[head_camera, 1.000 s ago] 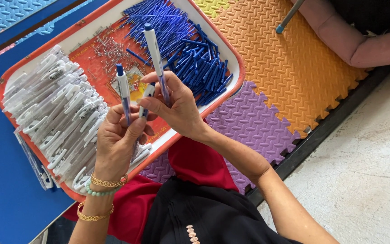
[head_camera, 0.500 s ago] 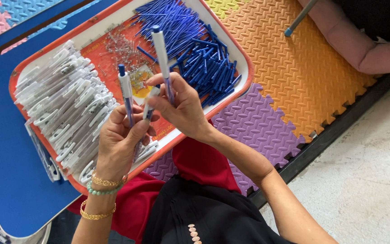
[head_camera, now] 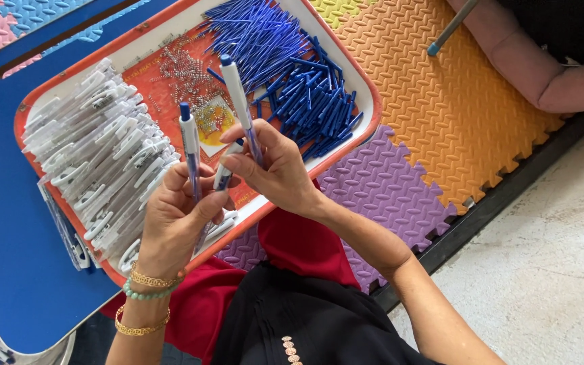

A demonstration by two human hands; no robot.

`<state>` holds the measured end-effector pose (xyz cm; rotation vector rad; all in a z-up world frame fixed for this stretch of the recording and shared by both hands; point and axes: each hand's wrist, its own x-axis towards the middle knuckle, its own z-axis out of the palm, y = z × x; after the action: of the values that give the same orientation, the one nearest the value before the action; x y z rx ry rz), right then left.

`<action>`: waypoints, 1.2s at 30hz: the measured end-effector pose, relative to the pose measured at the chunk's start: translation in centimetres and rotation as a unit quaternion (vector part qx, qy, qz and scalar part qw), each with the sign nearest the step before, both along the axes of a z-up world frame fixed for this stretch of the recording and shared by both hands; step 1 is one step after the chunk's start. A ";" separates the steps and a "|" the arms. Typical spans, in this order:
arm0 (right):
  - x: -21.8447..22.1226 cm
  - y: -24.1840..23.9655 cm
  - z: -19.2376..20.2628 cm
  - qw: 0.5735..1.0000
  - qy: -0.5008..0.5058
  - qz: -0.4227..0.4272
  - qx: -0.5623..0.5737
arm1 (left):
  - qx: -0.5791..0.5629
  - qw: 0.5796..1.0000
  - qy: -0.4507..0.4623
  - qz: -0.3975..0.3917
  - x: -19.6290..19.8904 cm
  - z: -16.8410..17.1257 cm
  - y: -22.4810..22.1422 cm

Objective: The person assembles pens by inserting ink cartridges into pen barrels and attaching caps by hand, working over a tray of components.

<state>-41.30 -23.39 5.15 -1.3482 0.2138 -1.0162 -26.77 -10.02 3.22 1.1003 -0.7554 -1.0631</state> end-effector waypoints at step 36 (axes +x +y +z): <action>-5.1 -4.7 -1.2 0.995 0.080 -0.065 -0.009 | 0.057 0.989 0.039 -0.130 0.7 4.9 0.2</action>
<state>-46.36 -28.07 4.00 -1.4485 0.4176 -1.0211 -26.09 -9.83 8.07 1.0674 -0.7982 -1.3774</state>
